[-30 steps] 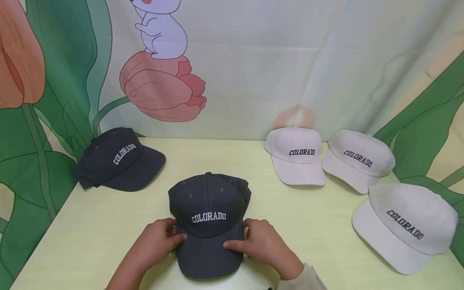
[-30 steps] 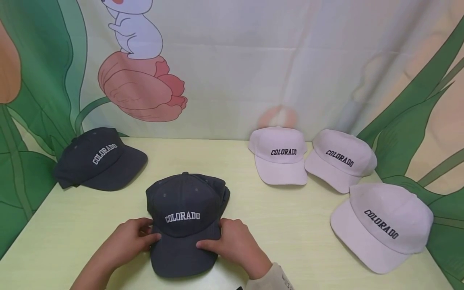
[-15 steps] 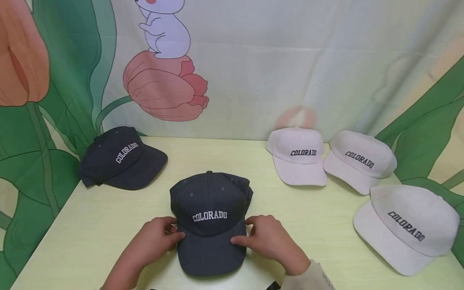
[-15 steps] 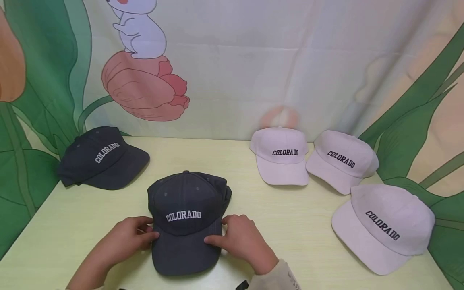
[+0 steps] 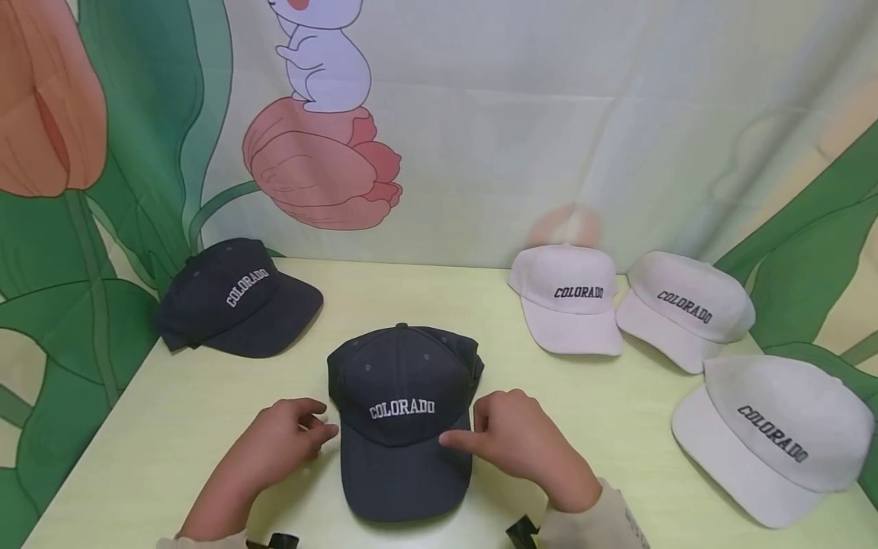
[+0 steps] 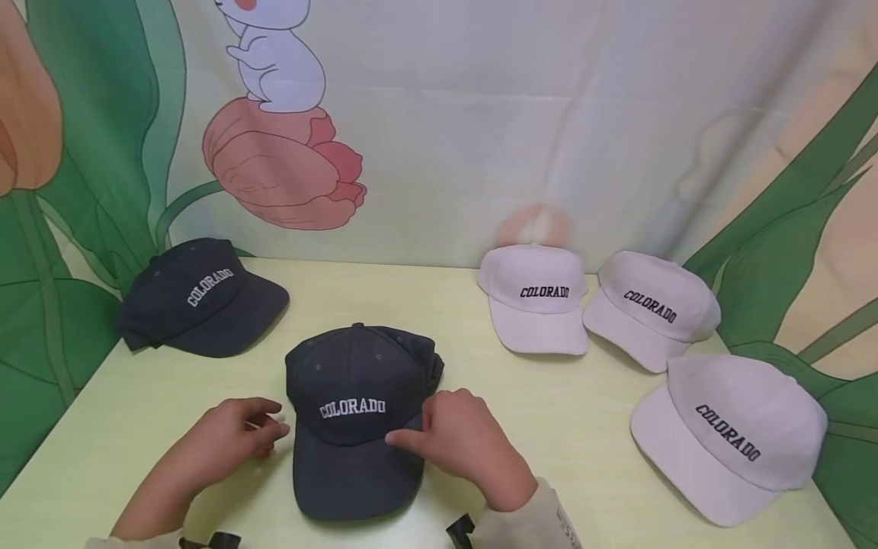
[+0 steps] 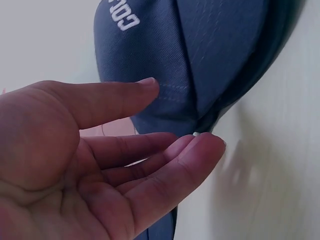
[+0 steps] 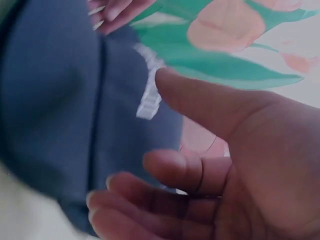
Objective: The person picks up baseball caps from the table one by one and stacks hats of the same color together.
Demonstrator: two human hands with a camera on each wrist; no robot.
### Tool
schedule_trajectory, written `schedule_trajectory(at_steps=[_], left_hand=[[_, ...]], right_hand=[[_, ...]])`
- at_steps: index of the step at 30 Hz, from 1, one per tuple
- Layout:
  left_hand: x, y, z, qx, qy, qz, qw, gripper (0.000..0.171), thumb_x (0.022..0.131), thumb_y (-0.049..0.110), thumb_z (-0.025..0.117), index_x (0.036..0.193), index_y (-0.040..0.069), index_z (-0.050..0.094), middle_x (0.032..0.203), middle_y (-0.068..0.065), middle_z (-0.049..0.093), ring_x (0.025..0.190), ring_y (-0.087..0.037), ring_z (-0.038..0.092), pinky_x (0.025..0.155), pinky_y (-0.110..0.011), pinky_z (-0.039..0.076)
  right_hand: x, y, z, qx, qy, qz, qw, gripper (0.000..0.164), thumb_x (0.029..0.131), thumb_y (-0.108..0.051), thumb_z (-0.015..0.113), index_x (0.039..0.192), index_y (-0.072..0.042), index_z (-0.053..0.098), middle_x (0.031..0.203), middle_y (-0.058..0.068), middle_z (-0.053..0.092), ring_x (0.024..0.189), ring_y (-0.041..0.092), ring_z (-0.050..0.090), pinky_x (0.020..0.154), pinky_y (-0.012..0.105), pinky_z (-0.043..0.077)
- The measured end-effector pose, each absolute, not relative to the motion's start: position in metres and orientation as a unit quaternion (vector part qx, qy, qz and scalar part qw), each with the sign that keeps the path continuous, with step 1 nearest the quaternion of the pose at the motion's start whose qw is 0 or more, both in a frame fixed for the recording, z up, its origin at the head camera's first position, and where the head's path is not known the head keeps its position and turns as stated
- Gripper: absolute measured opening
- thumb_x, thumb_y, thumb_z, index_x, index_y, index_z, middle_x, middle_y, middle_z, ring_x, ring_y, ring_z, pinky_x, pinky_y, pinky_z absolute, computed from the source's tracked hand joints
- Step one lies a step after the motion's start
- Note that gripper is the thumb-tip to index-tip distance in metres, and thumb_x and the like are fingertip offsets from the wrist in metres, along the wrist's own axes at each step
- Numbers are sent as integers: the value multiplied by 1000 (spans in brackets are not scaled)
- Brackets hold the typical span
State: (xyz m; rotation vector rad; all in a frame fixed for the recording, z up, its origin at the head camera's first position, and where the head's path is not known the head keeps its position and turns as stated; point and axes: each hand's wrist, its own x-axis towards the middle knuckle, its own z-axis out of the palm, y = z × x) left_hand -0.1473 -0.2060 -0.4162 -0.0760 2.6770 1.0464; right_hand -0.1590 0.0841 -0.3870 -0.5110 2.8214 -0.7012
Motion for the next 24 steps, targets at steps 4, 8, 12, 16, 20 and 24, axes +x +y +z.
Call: schedule_trajectory(at_steps=[4,8,12,16,20,24], left_hand=[[-150,-213,-412,-28,920,367,136,45,83,25,61,118,-3,54,84,-2,67,63,-9,58,57,-27,43],[-152,-218,-409,-35,917,370,144,47,84,26,60,120,-3,53,87,-4,67,65,-10,59,57,-27,44],[-155,-225,-407,-38,917,367,153,49,85,28,60,122,-3,51,91,-6,67,67,-11,61,58,-27,45],[-158,-232,-405,-41,919,362,150,51,86,30,58,123,-4,50,93,-7,67,69,-12,62,59,-27,46],[-159,-238,-405,-41,921,361,143,52,86,31,58,122,-5,49,93,-8,68,68,-11,62,59,-27,46],[-159,-242,-406,-44,922,358,142,53,86,32,58,122,-5,49,92,-8,68,68,-11,62,58,-27,46]], right_hand=[[-158,71,-373,-216,938,-254,98,44,71,-57,66,51,-22,49,43,-12,39,43,6,41,42,22,34],[-161,55,-365,-256,923,-272,93,41,72,-52,68,53,-21,48,43,-12,38,42,5,39,42,21,33],[-164,38,-358,-287,912,-282,81,40,73,-49,69,53,-21,49,43,-12,38,42,4,39,42,20,33],[-168,23,-353,-314,906,-279,55,37,74,-50,68,55,-23,50,45,-13,43,46,4,42,44,19,35],[-172,11,-350,-325,902,-279,50,34,75,-49,68,57,-24,52,48,-13,46,48,4,43,46,18,36],[-173,2,-348,-330,900,-280,52,33,76,-48,67,58,-24,52,49,-12,47,48,4,43,46,19,36]])
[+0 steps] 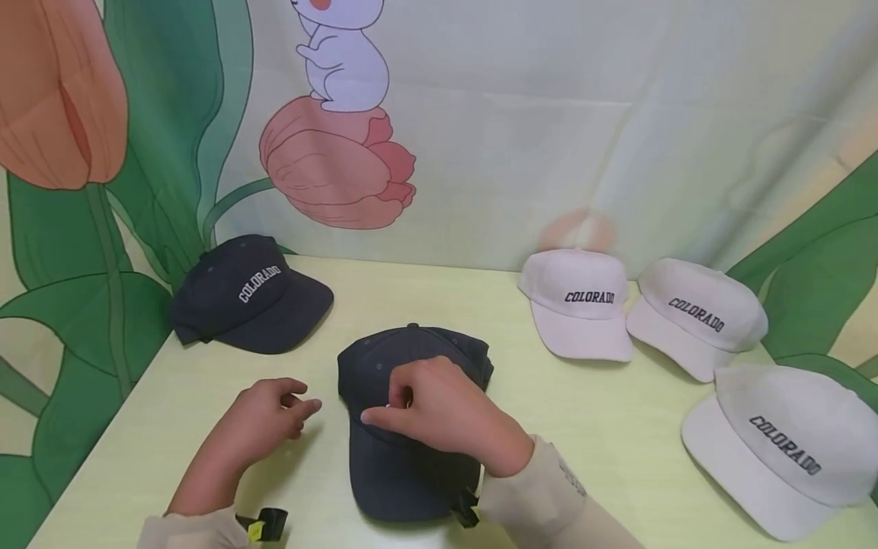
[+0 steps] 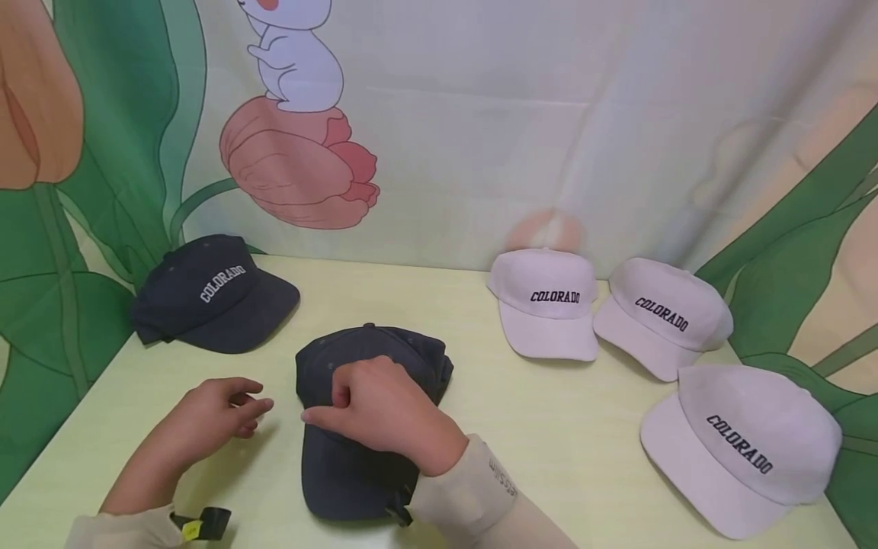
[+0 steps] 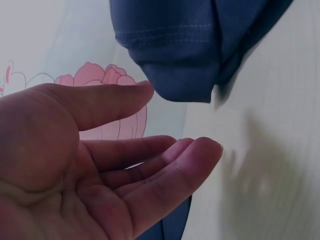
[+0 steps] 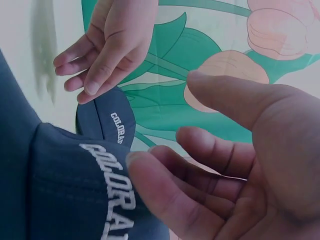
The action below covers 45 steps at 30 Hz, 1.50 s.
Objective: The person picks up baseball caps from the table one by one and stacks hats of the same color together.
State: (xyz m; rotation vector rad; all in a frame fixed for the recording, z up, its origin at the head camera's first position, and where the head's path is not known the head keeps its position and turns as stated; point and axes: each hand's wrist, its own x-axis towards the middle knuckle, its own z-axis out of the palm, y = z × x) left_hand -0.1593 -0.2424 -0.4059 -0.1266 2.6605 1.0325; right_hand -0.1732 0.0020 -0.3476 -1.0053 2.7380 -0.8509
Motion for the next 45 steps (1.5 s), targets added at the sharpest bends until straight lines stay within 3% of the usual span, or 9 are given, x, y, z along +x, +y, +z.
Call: schedule_trajectory(at_steps=[20,31,45], left_hand=[[-170,-255,-406,-46,924,354,135,54,88,34,55,123,-6,48,92,-11,68,70,-13,62,57,-27,46],[-174,-262,-408,-59,926,345,142,57,88,37,53,126,-5,46,90,-10,68,69,-12,61,59,-27,45],[-180,-268,-412,-66,926,340,151,59,88,39,53,126,-5,45,78,-5,65,65,-13,56,60,-28,43]], right_hand=[[-181,-20,-338,-355,904,-238,29,27,77,-49,66,66,-25,56,57,-14,51,55,3,45,49,17,36],[-183,-31,-333,-378,899,-220,18,26,79,-48,64,85,-24,57,77,-15,55,66,1,49,61,15,40],[-184,-45,-329,-373,903,-207,39,36,79,-47,64,105,-22,58,83,-11,58,72,2,53,64,18,43]])
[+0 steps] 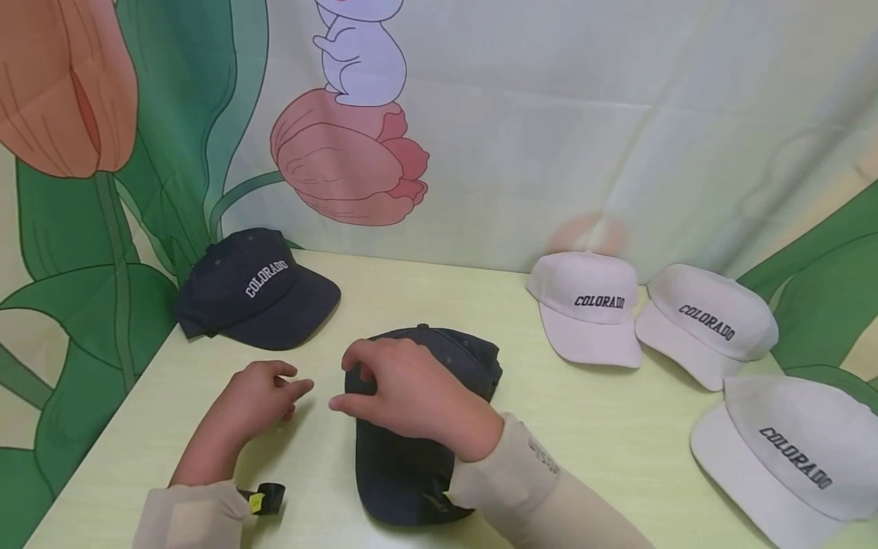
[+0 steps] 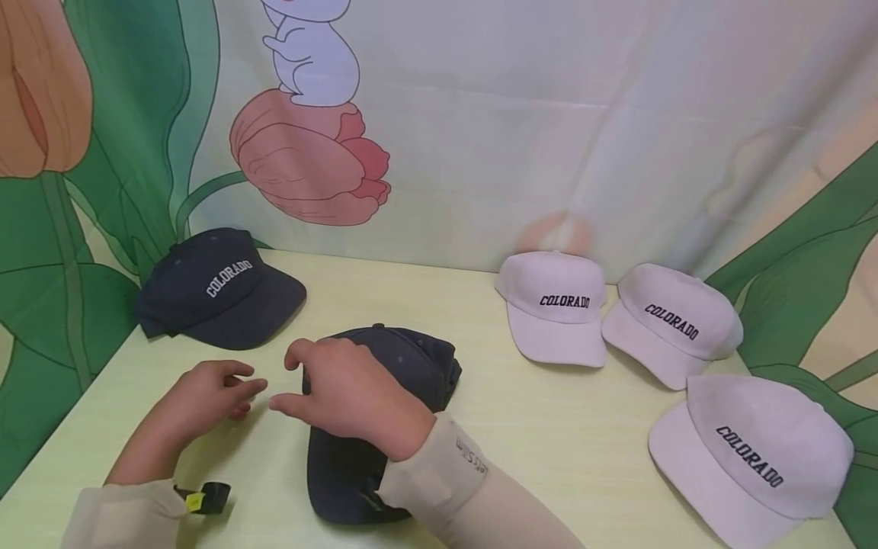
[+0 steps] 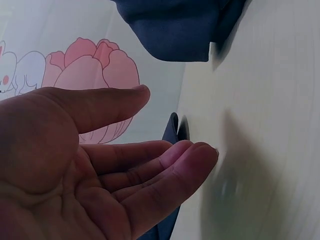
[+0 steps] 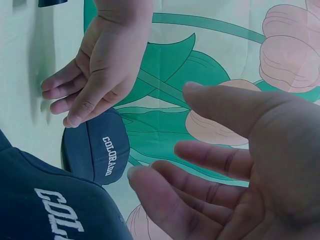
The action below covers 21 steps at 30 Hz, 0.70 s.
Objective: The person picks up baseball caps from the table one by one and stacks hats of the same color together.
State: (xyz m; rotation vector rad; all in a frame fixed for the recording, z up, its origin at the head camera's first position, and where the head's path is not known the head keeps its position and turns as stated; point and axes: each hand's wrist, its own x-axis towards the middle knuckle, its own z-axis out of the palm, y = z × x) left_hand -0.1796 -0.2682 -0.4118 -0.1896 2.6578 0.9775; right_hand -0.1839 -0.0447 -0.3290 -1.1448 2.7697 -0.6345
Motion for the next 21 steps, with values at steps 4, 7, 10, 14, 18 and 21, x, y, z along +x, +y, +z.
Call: schedule_trajectory(at_steps=[4,7,10,14,18,21], left_hand=[[-182,-271,-413,-69,924,341,157,59,88,40,53,126,-5,45,81,-6,66,67,-13,57,62,-29,43],[-184,-272,-413,-69,926,337,158,59,88,40,53,126,-4,46,80,-5,66,67,-13,57,62,-28,43],[-186,-273,-414,-67,927,335,155,58,88,39,53,126,-4,46,79,-5,66,67,-13,57,63,-29,43],[-188,-277,-416,-68,926,337,157,60,88,41,52,126,-5,46,84,-8,67,69,-14,59,66,-32,44],[-191,-280,-419,-72,922,345,161,60,88,41,52,126,-5,45,90,-11,68,71,-13,62,68,-33,46],[-193,-282,-421,-74,921,349,159,59,88,40,52,126,-5,46,89,-11,68,70,-12,63,68,-32,46]], right_hand=[[-185,-48,-328,-367,906,-205,50,39,79,-47,64,109,-22,57,84,-8,61,70,2,53,62,19,43],[-186,-49,-327,-364,907,-204,54,41,79,-47,64,110,-22,56,85,-6,61,69,3,53,62,20,44],[-188,-51,-327,-364,908,-201,52,41,80,-46,64,111,-22,55,84,-8,60,70,3,53,63,20,44],[-191,-53,-327,-366,909,-194,43,41,80,-46,63,112,-21,54,82,-9,58,70,3,52,62,20,43],[-193,-56,-326,-367,910,-187,39,43,80,-46,63,114,-19,55,80,-9,57,68,4,51,60,19,42],[-195,-57,-326,-367,911,-185,37,44,81,-45,63,115,-19,55,79,-9,57,67,5,51,60,19,42]])
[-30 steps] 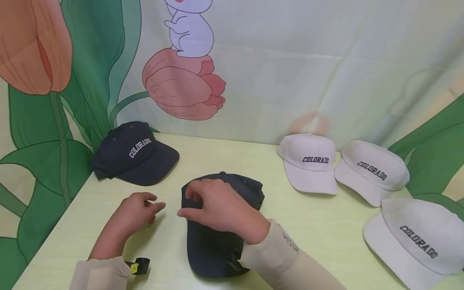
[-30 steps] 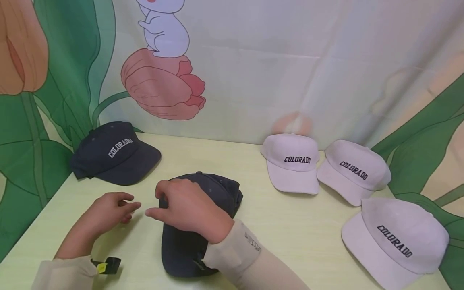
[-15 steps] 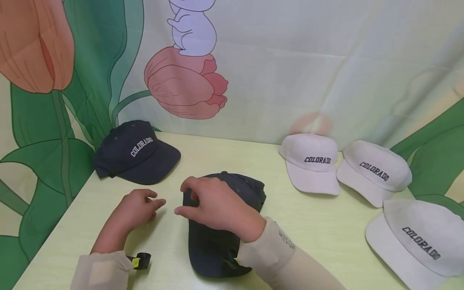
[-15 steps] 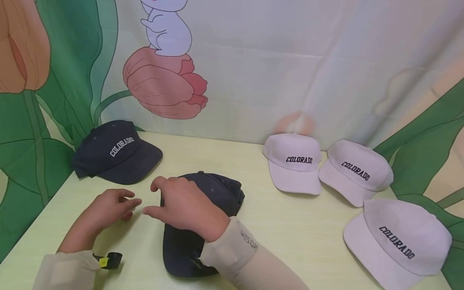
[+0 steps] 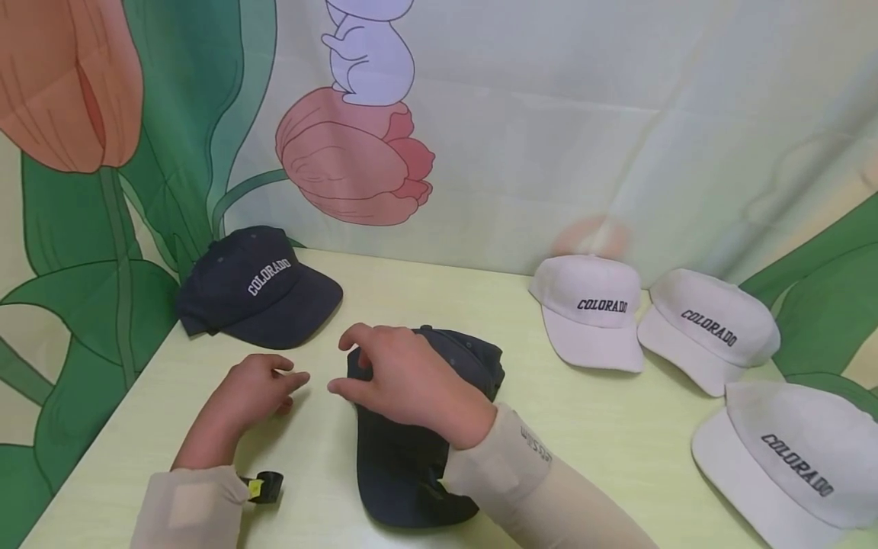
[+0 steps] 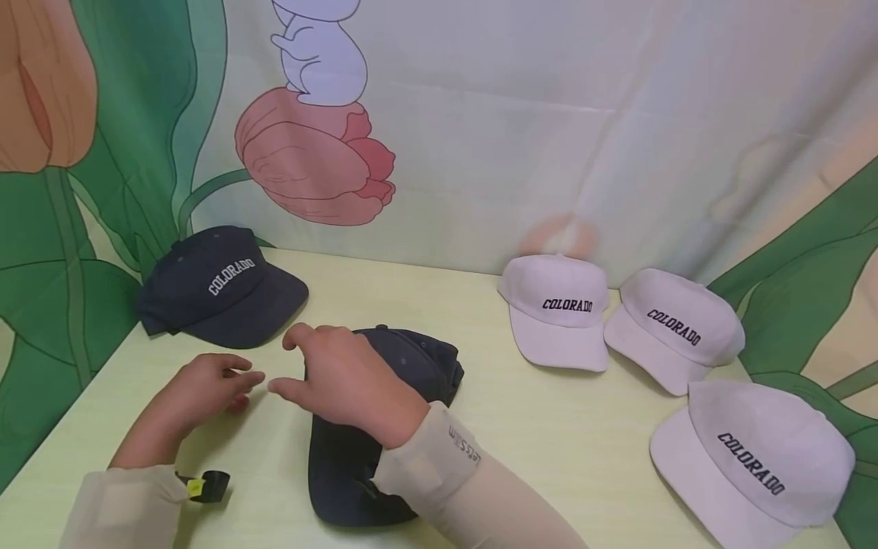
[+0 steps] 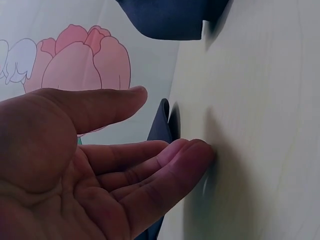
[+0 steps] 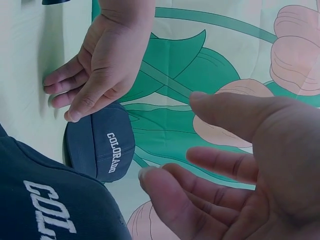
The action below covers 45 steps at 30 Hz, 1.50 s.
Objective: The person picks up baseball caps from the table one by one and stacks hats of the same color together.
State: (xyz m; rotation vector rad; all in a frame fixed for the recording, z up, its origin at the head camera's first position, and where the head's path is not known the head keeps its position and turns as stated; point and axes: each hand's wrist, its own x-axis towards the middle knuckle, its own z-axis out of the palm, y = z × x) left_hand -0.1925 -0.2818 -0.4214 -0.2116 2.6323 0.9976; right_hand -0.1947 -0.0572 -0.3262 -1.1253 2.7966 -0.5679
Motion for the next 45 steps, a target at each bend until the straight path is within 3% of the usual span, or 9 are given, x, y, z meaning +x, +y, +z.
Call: schedule_trajectory(at_steps=[10,16,26,34,41,45], left_hand=[[-197,-287,-422,-79,928,333,143,59,88,40,51,125,-5,46,76,-5,66,66,-13,58,63,-28,41],[-200,-290,-424,-103,924,335,154,64,87,43,53,132,0,37,75,-5,64,70,-16,56,69,-33,40],[-203,-297,-425,-136,916,342,158,87,83,60,48,140,1,19,107,-20,60,92,-27,57,82,-47,41],[-206,-302,-425,-138,913,349,161,97,81,68,43,142,-1,12,112,-22,61,98,-30,59,84,-50,40],[-207,-302,-426,-137,914,353,146,97,82,68,40,142,-1,9,124,-29,49,111,-38,49,90,-54,37],[-208,-301,-426,-147,912,355,146,98,81,69,40,142,-1,8,125,-30,47,108,-37,49,89,-52,38]], right_hand=[[-200,-61,-326,-354,915,-188,40,42,82,-43,63,115,-19,54,80,-9,58,70,4,53,64,20,44],[-201,-63,-327,-348,917,-190,45,42,82,-43,63,115,-20,54,82,-8,60,72,4,54,66,20,45],[-204,-67,-326,-345,919,-183,50,42,82,-43,62,115,-19,54,82,-8,60,72,4,54,65,20,45],[-205,-69,-325,-346,917,-193,46,41,82,-42,63,113,-18,55,76,-8,57,67,5,52,58,19,43],[-207,-71,-323,-349,917,-191,38,41,82,-41,63,114,-18,54,76,-7,58,65,5,52,56,19,42],[-209,-74,-323,-349,918,-185,32,41,82,-41,63,114,-17,54,77,-7,57,67,5,52,57,18,42]])
